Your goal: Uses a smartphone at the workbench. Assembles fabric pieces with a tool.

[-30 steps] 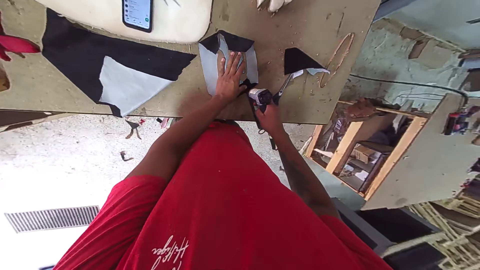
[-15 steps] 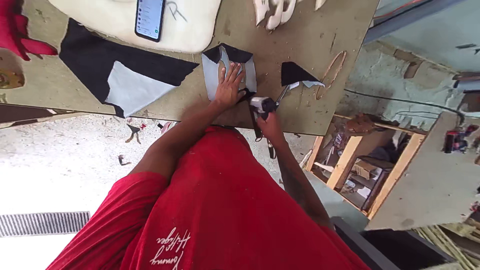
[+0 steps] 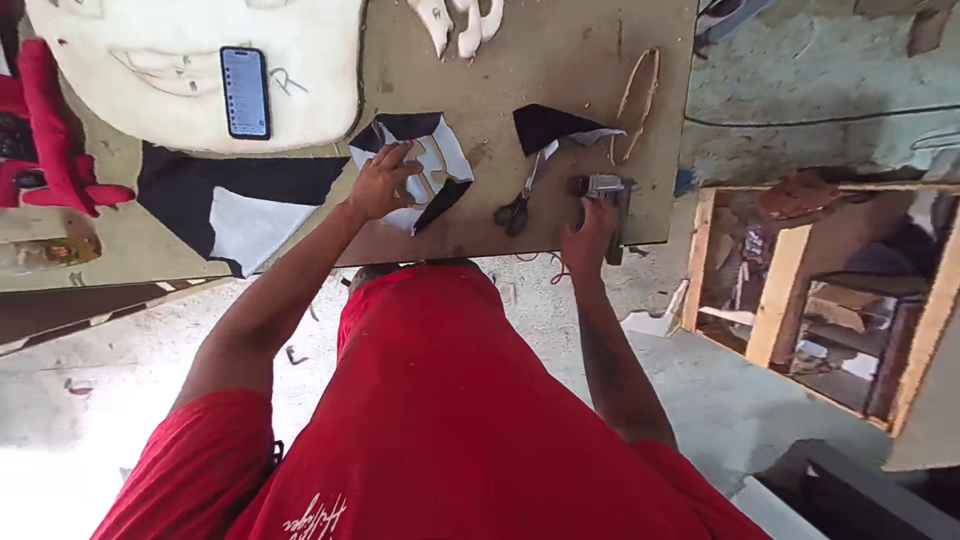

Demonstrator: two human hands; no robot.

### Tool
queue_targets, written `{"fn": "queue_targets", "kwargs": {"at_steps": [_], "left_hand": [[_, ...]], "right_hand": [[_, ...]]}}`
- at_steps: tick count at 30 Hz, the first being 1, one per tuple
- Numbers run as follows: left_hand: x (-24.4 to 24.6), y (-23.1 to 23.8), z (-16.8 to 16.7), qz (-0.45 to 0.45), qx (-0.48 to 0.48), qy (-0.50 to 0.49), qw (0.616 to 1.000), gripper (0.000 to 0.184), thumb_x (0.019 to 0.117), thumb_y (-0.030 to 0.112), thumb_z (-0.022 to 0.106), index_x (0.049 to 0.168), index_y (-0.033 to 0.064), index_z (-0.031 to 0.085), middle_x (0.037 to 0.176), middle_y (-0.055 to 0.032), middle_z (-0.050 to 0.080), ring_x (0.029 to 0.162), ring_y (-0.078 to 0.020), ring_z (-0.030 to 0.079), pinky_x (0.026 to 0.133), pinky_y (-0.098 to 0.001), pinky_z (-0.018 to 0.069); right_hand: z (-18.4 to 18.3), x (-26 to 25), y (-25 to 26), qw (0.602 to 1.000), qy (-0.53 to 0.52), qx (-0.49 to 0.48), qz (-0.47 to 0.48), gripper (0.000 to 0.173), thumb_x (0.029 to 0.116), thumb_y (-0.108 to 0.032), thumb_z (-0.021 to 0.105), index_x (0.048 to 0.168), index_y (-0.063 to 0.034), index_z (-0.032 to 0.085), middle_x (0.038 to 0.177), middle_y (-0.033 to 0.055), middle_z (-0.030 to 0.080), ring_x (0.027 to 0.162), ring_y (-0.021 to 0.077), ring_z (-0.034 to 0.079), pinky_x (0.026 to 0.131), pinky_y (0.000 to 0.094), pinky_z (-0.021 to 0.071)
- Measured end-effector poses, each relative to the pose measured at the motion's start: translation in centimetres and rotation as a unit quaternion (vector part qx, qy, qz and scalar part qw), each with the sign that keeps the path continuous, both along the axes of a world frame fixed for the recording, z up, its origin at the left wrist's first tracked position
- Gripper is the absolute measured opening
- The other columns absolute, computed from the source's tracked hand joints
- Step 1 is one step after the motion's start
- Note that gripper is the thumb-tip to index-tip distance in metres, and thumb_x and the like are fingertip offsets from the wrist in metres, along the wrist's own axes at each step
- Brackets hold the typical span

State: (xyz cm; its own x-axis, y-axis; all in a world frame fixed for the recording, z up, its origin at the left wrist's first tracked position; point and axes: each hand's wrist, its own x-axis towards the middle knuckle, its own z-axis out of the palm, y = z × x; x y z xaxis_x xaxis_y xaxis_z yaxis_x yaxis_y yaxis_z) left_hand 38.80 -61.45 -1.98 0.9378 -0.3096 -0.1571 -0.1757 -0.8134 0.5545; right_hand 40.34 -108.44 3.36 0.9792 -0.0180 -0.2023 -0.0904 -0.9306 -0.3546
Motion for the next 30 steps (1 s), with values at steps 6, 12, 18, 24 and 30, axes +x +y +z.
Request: {"fn": "queue_targets", "kwargs": {"at_steps": [6,12,18,24,30], "left_hand": [[-0.6,-2.9,1.5,0.071,0.089,0.018,0.993,0.071,0.0733,0.064,0.082,0.133,0.0279,0.065,0.159,-0.0083,0.042,0.136,-0.036,0.049,0.104,-0.0623,0.0444],[-3.6,-6.5,2.0,0.182,0.135,0.019,0.974,0.055,0.0863,0.061,0.07,0.123,0.0201,0.068,0.147,-0.0128,0.051,0.126,-0.035,0.055,0.099,-0.0589,0.0469],[-3.1,-7.6,-0.2,0.111,0.061,-0.075,0.989,0.054,0.0907,0.063,0.065,0.13,0.0252,0.069,0.159,-0.0042,0.045,0.153,-0.0297,0.029,0.125,-0.0571,0.0218],[-2.4,-6.7,-3.0,0.044,0.044,-0.087,0.994,0.059,0.0935,0.068,0.057,0.138,0.0296,0.063,0.166,0.0005,0.035,0.158,-0.0247,0.017,0.128,-0.0551,0.012],[-1.9,-5.6,-2.9,0.028,0.059,-0.062,0.996,0.054,0.0973,0.068,0.049,0.138,0.034,0.062,0.169,0.0026,0.028,0.158,-0.0269,0.014,0.126,-0.0561,0.015]], "right_hand": [[-2.9,-3.3,6.3,0.985,0.09,0.09,0.116,0.046,0.0915,-0.028,0.071,0.134,-0.013,0.066,0.138,0.0201,0.057,0.126,0.0381,0.057,0.101,0.0587,0.0511],[-4.0,3.4,6.8,0.988,-0.004,0.076,0.133,0.055,0.0876,-0.031,0.074,0.139,-0.0163,0.062,0.144,0.0163,0.053,0.137,0.04,0.045,0.109,0.0613,0.0417],[0.1,-0.5,10.6,0.982,0.065,0.122,0.129,0.062,0.0932,-0.043,0.072,0.142,-0.0096,0.056,0.144,0.0207,0.052,0.127,0.0394,0.057,0.101,0.0585,0.0507],[-3.6,-3.9,17.5,0.987,0.019,0.108,0.121,0.022,0.0892,-0.028,0.074,0.105,-0.0121,0.069,0.117,0.0141,0.062,0.114,0.0346,0.059,0.093,0.0566,0.0517],[-5.3,-7.0,19.9,0.871,0.17,0.424,-0.18,0.043,0.1053,-0.039,0.055,0.137,-0.0085,0.053,0.115,0.018,0.066,0.086,0.029,0.072,0.072,0.0495,0.0631]]}}
